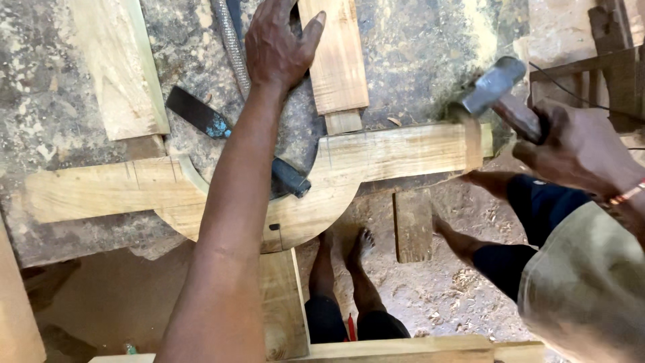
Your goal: The person is assembling a wooden frame by using a hammer and chisel to fit joints together, then smoothing the wood surfaces with a file.
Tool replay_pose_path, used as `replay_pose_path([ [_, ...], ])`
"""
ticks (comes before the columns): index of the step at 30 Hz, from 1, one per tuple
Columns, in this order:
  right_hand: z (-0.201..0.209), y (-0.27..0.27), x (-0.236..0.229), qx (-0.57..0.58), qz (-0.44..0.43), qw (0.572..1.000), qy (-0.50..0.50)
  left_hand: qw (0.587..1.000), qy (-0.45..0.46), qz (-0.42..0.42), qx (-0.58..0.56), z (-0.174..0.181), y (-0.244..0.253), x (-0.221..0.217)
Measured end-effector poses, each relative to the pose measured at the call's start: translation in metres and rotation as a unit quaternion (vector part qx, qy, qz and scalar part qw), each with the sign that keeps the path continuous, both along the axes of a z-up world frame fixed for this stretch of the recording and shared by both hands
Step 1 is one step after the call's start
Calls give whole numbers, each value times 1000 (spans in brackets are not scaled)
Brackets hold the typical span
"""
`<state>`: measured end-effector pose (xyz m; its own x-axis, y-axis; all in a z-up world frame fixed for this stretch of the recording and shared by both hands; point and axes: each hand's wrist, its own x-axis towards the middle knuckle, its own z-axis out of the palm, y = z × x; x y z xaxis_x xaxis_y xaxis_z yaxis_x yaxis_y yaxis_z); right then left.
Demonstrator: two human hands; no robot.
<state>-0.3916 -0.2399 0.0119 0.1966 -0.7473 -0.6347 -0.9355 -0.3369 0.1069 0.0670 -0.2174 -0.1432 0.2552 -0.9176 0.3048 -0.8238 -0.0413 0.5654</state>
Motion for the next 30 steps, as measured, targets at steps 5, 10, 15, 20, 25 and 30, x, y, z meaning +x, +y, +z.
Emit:
replay_pose_path([
  [5, 8, 39, -25, 77, 209, 974, 40, 1000, -25, -6, -14, -4, -1, -1],
  [10, 13, 78, 2, 135, 295, 944, 54, 1000, 8, -1, 27, 15, 3, -2],
  [15, 0, 80, 19, 136, 311, 938, -73, 973, 27, 74, 216, 38, -26, -41],
  [20, -11, 67, 29, 186, 333, 922, 64, 981, -9, 82, 178, 35, -28, -58],
  [25, -27, 75, 9, 163, 317, 933, -53, 987, -5, 84, 135, 30, -25, -58],
  [30, -48, 66, -8, 152, 347, 922, -82, 990, -41, 89, 99, 26, -26, -60],
])
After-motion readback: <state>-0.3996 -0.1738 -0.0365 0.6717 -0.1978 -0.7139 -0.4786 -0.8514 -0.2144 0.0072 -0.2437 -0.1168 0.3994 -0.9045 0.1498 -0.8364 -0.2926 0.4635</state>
